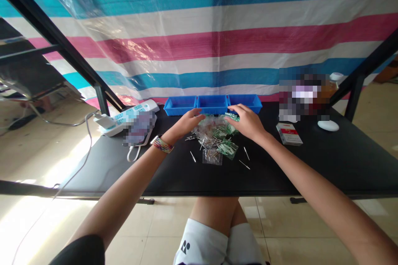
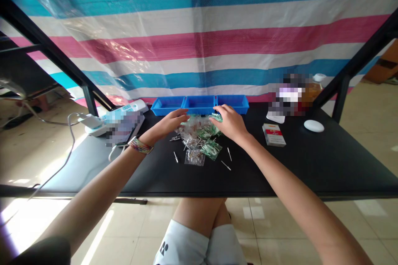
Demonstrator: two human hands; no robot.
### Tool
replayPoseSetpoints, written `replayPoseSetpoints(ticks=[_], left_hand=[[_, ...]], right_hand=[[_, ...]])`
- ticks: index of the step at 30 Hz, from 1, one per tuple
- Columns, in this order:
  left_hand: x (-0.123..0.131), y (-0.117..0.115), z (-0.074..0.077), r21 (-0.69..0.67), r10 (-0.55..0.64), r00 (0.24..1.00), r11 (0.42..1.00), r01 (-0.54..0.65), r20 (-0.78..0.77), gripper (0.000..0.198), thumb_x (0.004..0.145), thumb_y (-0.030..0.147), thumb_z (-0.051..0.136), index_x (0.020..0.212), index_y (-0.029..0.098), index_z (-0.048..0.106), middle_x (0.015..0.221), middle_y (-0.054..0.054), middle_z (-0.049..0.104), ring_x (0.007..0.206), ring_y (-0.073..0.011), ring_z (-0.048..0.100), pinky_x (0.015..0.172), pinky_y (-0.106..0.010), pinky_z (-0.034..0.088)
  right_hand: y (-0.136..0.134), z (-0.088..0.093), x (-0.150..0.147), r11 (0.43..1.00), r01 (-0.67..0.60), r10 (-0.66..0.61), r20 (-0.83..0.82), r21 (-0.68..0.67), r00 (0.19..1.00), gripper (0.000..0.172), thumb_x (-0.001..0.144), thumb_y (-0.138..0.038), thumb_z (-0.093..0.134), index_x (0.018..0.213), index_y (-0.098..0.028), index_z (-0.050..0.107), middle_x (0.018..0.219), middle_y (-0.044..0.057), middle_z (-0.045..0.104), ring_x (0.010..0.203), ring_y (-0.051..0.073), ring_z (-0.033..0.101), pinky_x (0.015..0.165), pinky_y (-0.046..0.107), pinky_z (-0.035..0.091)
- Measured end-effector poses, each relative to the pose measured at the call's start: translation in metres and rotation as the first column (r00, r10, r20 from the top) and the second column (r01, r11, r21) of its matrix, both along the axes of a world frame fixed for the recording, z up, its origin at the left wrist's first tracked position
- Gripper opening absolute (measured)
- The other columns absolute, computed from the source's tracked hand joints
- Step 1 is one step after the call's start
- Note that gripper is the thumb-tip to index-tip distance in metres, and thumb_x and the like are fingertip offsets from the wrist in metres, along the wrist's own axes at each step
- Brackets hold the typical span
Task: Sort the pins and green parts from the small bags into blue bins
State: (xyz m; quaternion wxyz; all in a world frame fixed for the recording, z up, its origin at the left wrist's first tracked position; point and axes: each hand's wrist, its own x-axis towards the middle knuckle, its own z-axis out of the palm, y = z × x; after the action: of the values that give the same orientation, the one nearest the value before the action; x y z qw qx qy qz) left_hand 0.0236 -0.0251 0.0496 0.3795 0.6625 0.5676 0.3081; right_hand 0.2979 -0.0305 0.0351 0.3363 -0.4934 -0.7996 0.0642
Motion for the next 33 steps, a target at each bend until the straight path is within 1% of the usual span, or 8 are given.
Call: replayPoseSetpoints(ticks=[5, 9, 11, 15, 18, 21, 26, 33], left_hand=[[-0.021, -0.017, -0.009, 0.069, -0.1, 0.994, 0.992, 0.103, -0.043, 0.068, 0.091, 0.05, 0.064, 0.15, 0.017, 0.061, 0.151, -0.017, 0.064, 0.14, -0.0372, 0.06, 0.116, -0.048, 0.05], [-0.023, -0.041, -0.023, 0.282, -0.148, 0.914, 0.922, 0.266, -0.378, 0.068, 0.102, 0.048, 0.051, 0.164, 0.02, 0.044, 0.177, -0.015, 0.029, 0.164, -0.0377, 0.026, 0.131, -0.058, 0.028], [-0.019, -0.052, -0.028, 0.31, -0.123, 0.84, 0.893, 0.325, -0.528, 0.067, 0.106, 0.054, 0.045, 0.167, 0.025, 0.04, 0.18, -0.011, 0.02, 0.167, -0.0408, 0.01, 0.132, -0.066, 0.017], [-0.017, -0.064, -0.031, 0.432, 0.012, 0.741, 0.818, 0.378, -0.671, 0.07, 0.105, 0.061, 0.048, 0.168, 0.033, 0.038, 0.181, -0.007, 0.018, 0.167, -0.0431, 0.001, 0.132, -0.068, 0.008], [-0.022, -0.064, -0.029, 0.435, 0.014, 0.734, 0.813, 0.387, -0.679, 0.081, 0.103, 0.066, 0.049, 0.172, 0.031, 0.028, 0.182, -0.009, 0.013, 0.167, -0.0433, 0.002, 0.132, -0.066, 0.011], [-0.029, -0.064, -0.028, 0.323, -0.136, 0.727, 0.83, 0.454, -0.673, 0.089, 0.101, 0.074, 0.045, 0.174, 0.033, 0.014, 0.182, -0.008, 0.007, 0.167, -0.0431, 0.005, 0.131, -0.065, 0.017], [-0.02, -0.073, -0.037, 0.256, -0.248, 0.707, 0.812, 0.525, -0.663, 0.095, 0.1, 0.076, 0.044, 0.175, 0.03, 0.007, 0.182, -0.012, 0.006, 0.167, -0.0415, 0.007, 0.132, -0.063, 0.015], [0.028, -0.084, -0.053, 0.382, 0.075, 0.813, 0.905, 0.189, -0.578, 0.087, 0.103, 0.071, 0.043, 0.172, 0.021, 0.023, 0.18, -0.022, 0.007, 0.165, -0.051, 0.004, 0.125, -0.075, 0.02]], right_hand=[[-0.051, -0.004, 0.021, 0.974, -0.225, 0.223, -0.041, -0.034, 0.974, 0.062, 0.098, -0.054, 0.068, 0.153, -0.029, 0.054, 0.153, 0.013, 0.058, 0.147, 0.035, 0.053, 0.122, 0.055, 0.045], [-0.092, -0.022, 0.035, 0.981, -0.191, 0.192, 0.148, -0.018, 0.97, 0.096, 0.092, -0.058, 0.075, 0.171, -0.036, 0.026, 0.181, 0.009, 0.013, 0.166, 0.048, 0.006, 0.13, 0.075, 0.018], [-0.102, -0.031, 0.039, 0.98, -0.196, 0.199, 0.221, -0.035, 0.955, 0.107, 0.089, -0.056, 0.079, 0.173, -0.038, 0.015, 0.182, 0.006, -0.002, 0.165, 0.05, 0.0, 0.129, 0.077, 0.015], [-0.097, -0.04, 0.042, 0.979, -0.191, 0.202, 0.253, -0.069, 0.946, 0.113, 0.09, -0.059, 0.077, 0.174, -0.04, 0.003, 0.182, 0.006, -0.011, 0.165, 0.049, -0.001, 0.129, 0.076, 0.017], [-0.079, -0.043, 0.044, 0.974, -0.203, 0.219, 0.206, -0.098, 0.954, 0.113, 0.091, -0.062, 0.074, 0.173, -0.04, -0.001, 0.181, 0.007, -0.013, 0.166, 0.046, -0.002, 0.13, 0.072, 0.017], [-0.055, -0.044, 0.045, 0.95, -0.246, 0.267, 0.095, -0.194, 0.959, 0.115, 0.091, -0.068, 0.072, 0.173, -0.038, -0.003, 0.182, 0.01, -0.012, 0.167, 0.041, 0.003, 0.131, 0.064, 0.025], [-0.02, -0.044, 0.037, 0.907, -0.323, 0.342, 0.026, -0.27, 0.939, 0.111, 0.09, -0.074, 0.069, 0.174, -0.029, 0.012, 0.178, 0.017, 0.021, 0.164, 0.038, 0.026, 0.13, 0.058, 0.031], [-0.006, -0.045, 0.008, 0.921, -0.34, 0.365, 0.113, -0.192, 0.924, 0.085, 0.1, -0.067, 0.058, 0.169, -0.025, 0.032, 0.17, 0.016, 0.042, 0.16, 0.037, 0.035, 0.131, 0.061, 0.027]])
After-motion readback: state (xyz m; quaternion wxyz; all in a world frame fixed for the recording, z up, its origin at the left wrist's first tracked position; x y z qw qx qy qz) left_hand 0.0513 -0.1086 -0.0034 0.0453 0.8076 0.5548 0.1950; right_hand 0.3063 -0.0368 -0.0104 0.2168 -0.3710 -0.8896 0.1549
